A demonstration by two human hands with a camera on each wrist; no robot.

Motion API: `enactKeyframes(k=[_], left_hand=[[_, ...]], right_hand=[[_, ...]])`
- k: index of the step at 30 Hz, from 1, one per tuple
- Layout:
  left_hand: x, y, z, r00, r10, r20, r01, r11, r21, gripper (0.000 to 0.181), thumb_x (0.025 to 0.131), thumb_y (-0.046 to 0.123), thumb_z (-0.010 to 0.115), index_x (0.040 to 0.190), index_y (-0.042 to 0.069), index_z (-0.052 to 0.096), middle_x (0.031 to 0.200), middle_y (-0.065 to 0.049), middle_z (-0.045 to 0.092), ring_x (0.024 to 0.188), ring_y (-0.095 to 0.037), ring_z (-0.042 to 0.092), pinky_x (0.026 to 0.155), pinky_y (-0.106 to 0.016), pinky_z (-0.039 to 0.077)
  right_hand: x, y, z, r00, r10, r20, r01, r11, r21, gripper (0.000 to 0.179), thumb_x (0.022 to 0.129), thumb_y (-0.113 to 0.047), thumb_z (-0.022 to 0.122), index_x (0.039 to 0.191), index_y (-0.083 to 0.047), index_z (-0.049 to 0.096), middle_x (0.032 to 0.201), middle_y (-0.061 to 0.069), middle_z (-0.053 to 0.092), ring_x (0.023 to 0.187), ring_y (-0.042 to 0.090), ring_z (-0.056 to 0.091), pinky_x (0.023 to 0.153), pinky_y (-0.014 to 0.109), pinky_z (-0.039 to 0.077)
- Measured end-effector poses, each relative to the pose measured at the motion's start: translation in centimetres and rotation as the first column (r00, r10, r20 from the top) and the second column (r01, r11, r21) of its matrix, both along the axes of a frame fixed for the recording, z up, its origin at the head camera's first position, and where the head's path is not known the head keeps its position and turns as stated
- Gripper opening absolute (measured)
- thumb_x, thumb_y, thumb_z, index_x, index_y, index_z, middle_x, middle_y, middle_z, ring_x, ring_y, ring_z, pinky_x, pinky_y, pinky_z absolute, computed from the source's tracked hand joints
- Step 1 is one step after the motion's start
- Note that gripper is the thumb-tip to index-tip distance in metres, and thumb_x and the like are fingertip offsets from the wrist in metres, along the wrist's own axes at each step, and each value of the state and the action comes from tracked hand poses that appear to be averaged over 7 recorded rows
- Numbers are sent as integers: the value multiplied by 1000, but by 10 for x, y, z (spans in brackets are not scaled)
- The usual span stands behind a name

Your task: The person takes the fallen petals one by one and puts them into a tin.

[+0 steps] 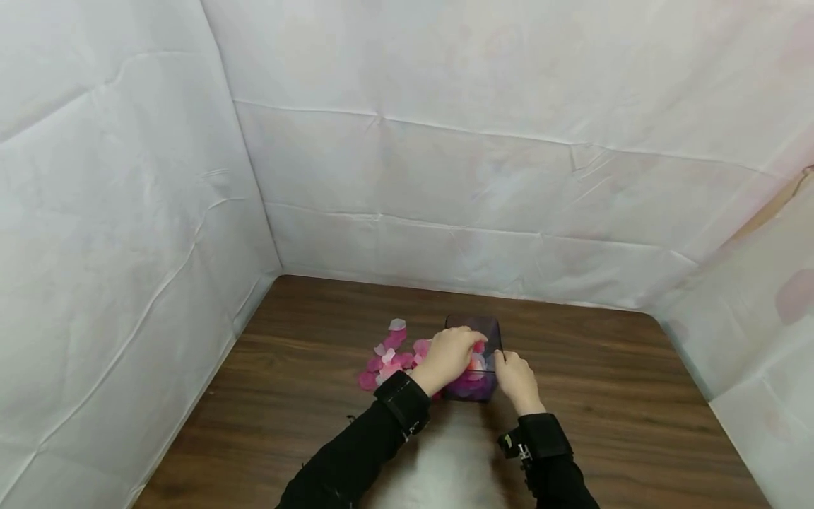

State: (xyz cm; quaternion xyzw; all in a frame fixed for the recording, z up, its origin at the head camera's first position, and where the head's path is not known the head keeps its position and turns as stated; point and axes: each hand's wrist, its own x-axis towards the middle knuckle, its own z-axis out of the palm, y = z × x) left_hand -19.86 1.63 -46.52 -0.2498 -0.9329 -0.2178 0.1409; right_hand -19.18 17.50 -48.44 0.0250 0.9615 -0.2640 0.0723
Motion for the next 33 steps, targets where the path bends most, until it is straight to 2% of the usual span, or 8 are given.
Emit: enactKeyframes(k=[4,8,11,13,18,24,28,33], left_hand=[[-1,6,-9,1000,-12,9,13,996,-94,24,90,11,58,106,22,72,87,9,71,81,-11,64,69,-21,50],[-1,3,-12,1000,-13,18,15,992,-126,30,92,18,60,120,24,65,105,5,71,101,-16,63,84,-28,50],[-2,-7,-11,1000,4,2,-4,997,-78,35,91,21,61,126,23,61,118,0,66,118,-21,56,97,-35,46],[-5,-18,-9,999,35,-27,-36,999,-7,35,90,20,62,125,20,61,121,-3,65,122,-24,53,100,-38,44],[-11,-64,-16,986,159,-45,-151,978,141,33,87,15,65,120,16,63,117,-6,64,113,-28,56,89,-43,48],[-2,-113,-46,960,279,28,-279,946,167,23,84,13,69,107,12,68,92,-4,65,81,-19,62,68,-32,51],[1,-123,-64,938,323,121,-339,931,138,21,86,20,68,103,10,66,80,-4,62,66,-15,58,55,-28,47],[3,-117,-83,935,303,185,-322,943,84,26,82,25,72,100,7,63,77,-5,59,62,-15,54,52,-29,42]], right_hand=[[-1,-1,-2,1000,4,8,-4,1000,3,50,100,-24,28,122,14,52,124,34,54,112,50,52,89,58,43],[-1,-2,-3,1000,8,10,-8,1000,8,51,100,-24,28,123,14,52,123,34,54,112,50,53,90,58,43],[-2,-2,-4,1000,17,5,-17,1000,8,50,100,-24,28,122,13,53,122,34,55,111,50,53,89,58,43],[-3,-2,-4,1000,21,-7,-21,1000,10,49,99,-24,30,119,13,55,120,33,56,109,50,54,88,58,44],[-6,-1,-4,999,31,-25,-31,1000,6,47,100,-23,30,118,12,56,119,33,57,109,49,54,86,58,44],[-5,3,-1,1000,16,-8,-17,1000,-8,49,100,-24,28,121,12,54,122,35,54,111,51,52,88,59,43],[-5,7,2,1000,-3,-4,3,1000,5,50,100,-24,28,124,13,52,124,35,53,113,52,50,89,59,42],[-4,8,5,1000,-1,-2,1,1000,13,50,100,-24,28,123,12,52,124,34,53,112,52,51,89,59,42]])
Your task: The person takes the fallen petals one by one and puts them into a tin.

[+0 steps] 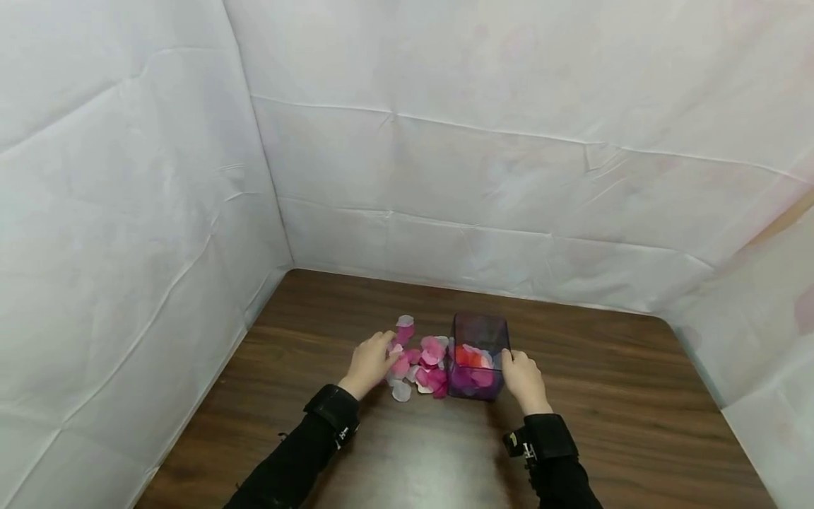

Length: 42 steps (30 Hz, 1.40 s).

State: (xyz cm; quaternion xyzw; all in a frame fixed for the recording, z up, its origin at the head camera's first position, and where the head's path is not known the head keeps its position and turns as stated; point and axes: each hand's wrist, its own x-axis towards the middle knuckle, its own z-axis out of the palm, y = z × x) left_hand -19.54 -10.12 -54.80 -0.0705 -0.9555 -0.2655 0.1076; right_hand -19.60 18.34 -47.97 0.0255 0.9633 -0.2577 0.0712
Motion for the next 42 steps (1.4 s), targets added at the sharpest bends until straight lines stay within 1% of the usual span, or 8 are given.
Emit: enactKeyframes(k=[7,12,17,26,30,35,38,42], left_hand=[[8,20,-19,990,68,126,-60,996,-67,33,74,32,77,79,4,60,74,-11,63,64,-28,64,50,-38,47],[11,23,-22,998,27,56,-22,995,-93,19,75,13,75,74,5,58,65,-8,62,58,-26,63,46,-35,45],[8,18,-15,1000,-22,-3,22,999,31,17,74,1,73,70,4,57,63,-6,57,59,-22,59,50,-31,42],[3,48,35,990,-97,-99,118,964,240,4,84,7,67,86,4,70,82,-6,70,74,-17,66,64,-27,51],[-4,80,65,962,-178,-205,234,927,294,12,89,9,62,95,5,71,92,-7,70,85,-17,67,73,-24,53],[-11,113,90,911,-355,-211,391,906,164,17,91,14,59,102,8,72,99,-3,72,92,-12,68,78,-18,52],[-12,123,93,898,-425,-112,428,904,0,20,93,8,57,106,11,71,103,0,72,97,-10,67,81,-17,51],[-11,128,91,870,-490,56,492,855,-164,29,93,9,51,116,16,68,115,3,68,108,-10,62,90,-22,49]], right_hand=[[1,-1,-2,1000,-5,-1,5,1000,-2,49,100,-25,29,122,11,54,123,33,54,112,51,52,88,59,43],[2,-1,-1,1000,-12,-18,12,1000,-12,48,99,-25,30,118,10,56,120,33,56,109,51,53,86,59,44],[1,1,-1,999,-27,-37,27,1000,-14,47,99,-25,31,116,10,57,118,33,57,108,51,54,84,59,44],[8,3,-2,1000,-15,-21,15,1000,-9,48,99,-24,31,117,11,56,119,34,56,109,52,53,87,59,43],[9,3,-3,1000,-12,-9,12,1000,-18,48,100,-24,30,120,11,55,121,34,56,111,50,53,88,58,43],[5,2,-2,999,-8,-44,7,1000,-20,46,99,-23,32,115,11,59,117,33,58,107,49,55,86,58,44],[2,1,-2,999,-3,-53,2,1000,-17,46,99,-23,32,112,11,60,115,33,59,105,49,57,84,58,45],[1,1,-1,1000,2,-30,-3,1000,-22,49,100,-24,29,118,12,57,118,33,58,107,49,56,86,58,45]])
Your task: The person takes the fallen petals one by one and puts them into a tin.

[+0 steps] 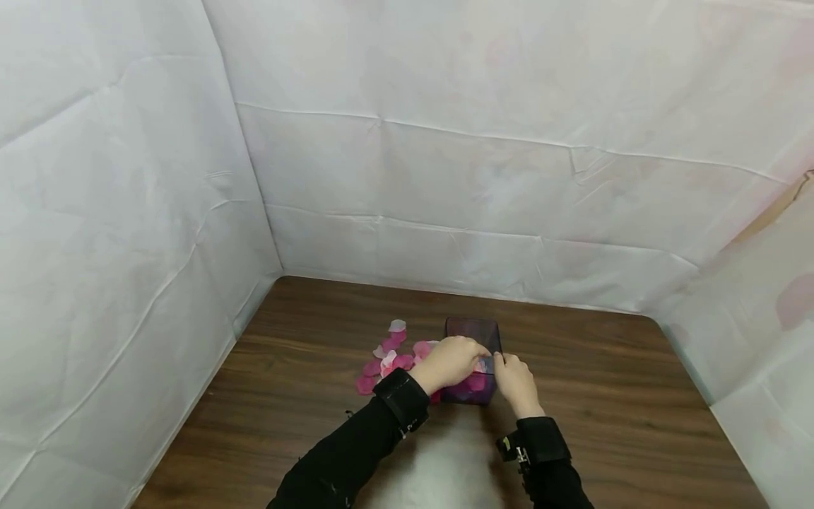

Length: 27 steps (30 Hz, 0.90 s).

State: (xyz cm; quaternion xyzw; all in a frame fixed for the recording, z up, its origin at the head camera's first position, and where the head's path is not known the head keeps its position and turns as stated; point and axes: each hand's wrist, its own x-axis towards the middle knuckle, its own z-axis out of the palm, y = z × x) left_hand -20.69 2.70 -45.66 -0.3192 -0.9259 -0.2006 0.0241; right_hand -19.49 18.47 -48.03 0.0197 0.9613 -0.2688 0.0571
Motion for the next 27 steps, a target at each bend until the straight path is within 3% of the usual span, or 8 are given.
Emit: enactKeyframes(k=[4,8,11,14,17,19,23,27], left_hand=[[4,-5,0,999,-15,30,15,1000,0,36,94,13,44,125,17,62,127,0,62,120,-15,56,101,-28,43],[8,-18,2,997,59,-58,-50,989,136,36,93,10,43,122,17,63,122,-2,62,116,-18,56,100,-31,43],[14,-34,-6,973,182,-144,-132,945,300,25,93,11,48,112,14,63,106,-3,62,92,-14,60,80,-24,49],[23,-52,-23,936,304,-175,-214,890,403,10,91,15,58,100,12,61,88,-1,61,65,-9,53,56,-18,42],[33,-68,-51,910,356,-212,-270,898,348,11,85,16,67,92,12,59,79,0,61,58,-8,51,49,-18,37],[41,-76,-72,909,351,-225,-286,918,276,14,81,16,71,90,13,60,77,1,61,59,-10,55,47,-19,38],[57,-86,-108,924,308,-225,-289,951,113,17,77,21,76,84,14,62,82,1,61,67,-15,61,49,-25,44],[67,-90,-124,947,272,-172,-269,962,40,16,74,18,78,78,13,63,84,0,59,72,-17,62,55,-27,48]], right_hand=[[0,0,2,1000,2,0,-2,1000,5,49,100,-23,28,119,13,55,119,33,57,107,48,56,87,57,45],[0,0,3,1000,-5,-6,5,1000,16,48,100,-22,30,120,13,55,119,33,57,108,49,55,88,57,44],[0,-1,3,1000,-6,1,6,1000,12,48,100,-23,30,122,13,53,123,33,55,112,50,53,91,58,42],[1,-2,2,1000,-11,-1,11,1000,6,49,100,-24,30,121,12,55,122,33,55,112,50,52,91,59,42],[2,-3,0,1000,-13,-14,13,1000,2,47,99,-24,30,115,10,59,118,32,58,108,50,55,87,59,43],[2,-3,0,1000,-8,-21,8,1000,2,46,99,-24,30,109,9,61,113,32,60,104,49,57,82,58,44],[1,-4,-1,1000,1,-17,-1,1000,-3,45,99,-23,31,106,10,61,108,30,62,99,46,60,77,55,45],[2,-4,-2,1000,-8,-13,8,1000,-8,46,99,-24,30,110,11,59,110,31,61,100,47,59,77,55,45]])
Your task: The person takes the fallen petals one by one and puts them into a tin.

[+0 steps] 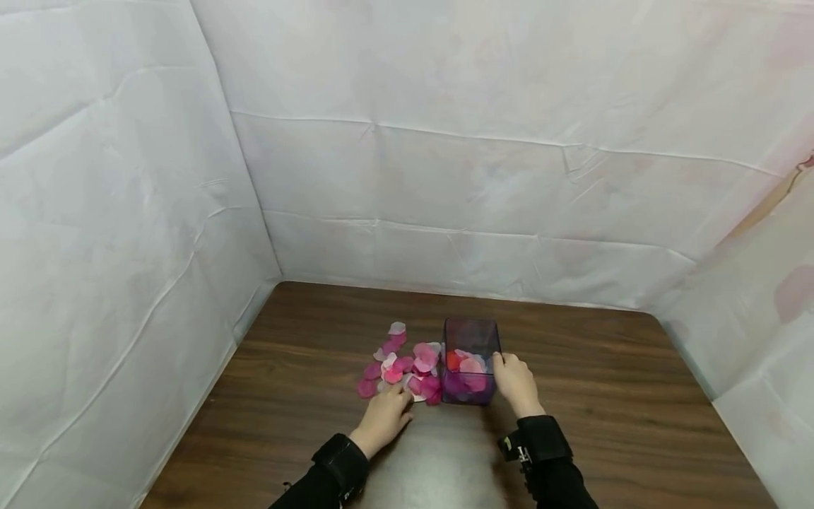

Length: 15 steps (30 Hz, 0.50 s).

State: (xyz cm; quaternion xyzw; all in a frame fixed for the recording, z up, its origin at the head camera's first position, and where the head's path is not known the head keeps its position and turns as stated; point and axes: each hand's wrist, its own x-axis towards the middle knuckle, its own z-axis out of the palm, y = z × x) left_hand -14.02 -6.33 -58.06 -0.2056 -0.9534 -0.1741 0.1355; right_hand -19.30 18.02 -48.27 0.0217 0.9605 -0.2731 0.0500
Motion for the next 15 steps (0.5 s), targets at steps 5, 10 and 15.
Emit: enactKeyframes(k=[5,10,15], left_hand=[[-2,1,-6,999,-38,-12,39,997,60,11,74,1,72,73,11,67,84,0,62,74,-15,64,60,-23,49],[-8,5,0,998,-52,-39,55,995,84,13,73,0,72,71,11,65,76,2,63,70,-14,62,57,-22,47],[-27,16,46,994,4,-108,18,979,202,12,75,2,70,80,10,64,77,0,62,70,-14,59,59,-24,46]], right_hand=[[-1,1,-1,1000,-15,-17,15,1000,11,47,99,-25,31,109,11,60,112,32,61,103,49,57,81,58,45],[-2,3,-1,999,-17,-27,17,1000,16,46,99,-25,31,106,10,61,110,31,62,100,48,59,79,56,45],[0,-1,0,1000,-16,-8,17,1000,5,44,99,-24,32,104,8,61,106,28,63,94,42,62,75,52,46]])
